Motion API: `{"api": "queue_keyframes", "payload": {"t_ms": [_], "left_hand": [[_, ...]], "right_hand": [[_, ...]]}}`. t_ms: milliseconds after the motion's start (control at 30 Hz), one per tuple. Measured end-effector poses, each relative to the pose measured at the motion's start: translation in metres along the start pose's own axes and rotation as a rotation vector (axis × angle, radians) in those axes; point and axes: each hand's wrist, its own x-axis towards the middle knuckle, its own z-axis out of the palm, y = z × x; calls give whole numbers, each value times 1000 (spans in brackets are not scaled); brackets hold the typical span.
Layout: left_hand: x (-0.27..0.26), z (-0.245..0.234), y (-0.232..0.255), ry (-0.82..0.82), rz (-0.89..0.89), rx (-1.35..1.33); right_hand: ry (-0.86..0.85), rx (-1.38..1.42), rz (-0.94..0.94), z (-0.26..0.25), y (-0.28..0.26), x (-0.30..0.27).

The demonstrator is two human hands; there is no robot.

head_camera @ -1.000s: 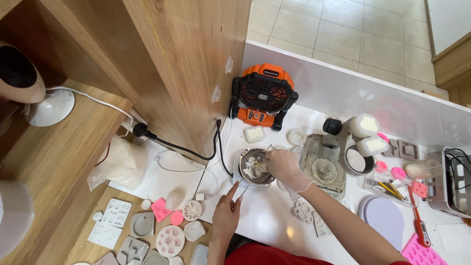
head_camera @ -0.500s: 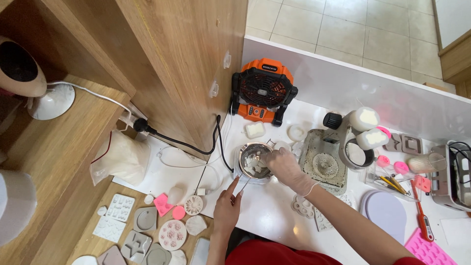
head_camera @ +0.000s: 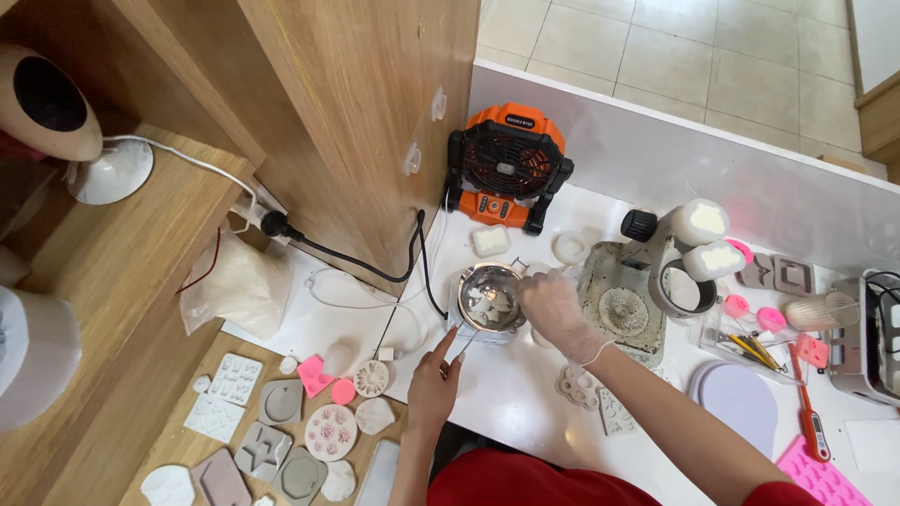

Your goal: Stirring and melting wax in a small metal pot on an electric heating element.

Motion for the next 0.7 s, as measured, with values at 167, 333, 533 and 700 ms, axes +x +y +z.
{"api": "queue_keyframes", "payload": {"t_ms": [167,333,533,700], "left_hand": [[-1,-4,4,4,-5,12],[0,0,1,19,-1,21],[-2,1,1,49,16,10],[2,-2,-1,5,-5,16]], "right_hand": [[18,-104,-186,20,-6,0],[-36,-52,-242,9,6,-5],[24,-177,-227,14,-3,0],[26,-30,-263,24,7,2]]}}
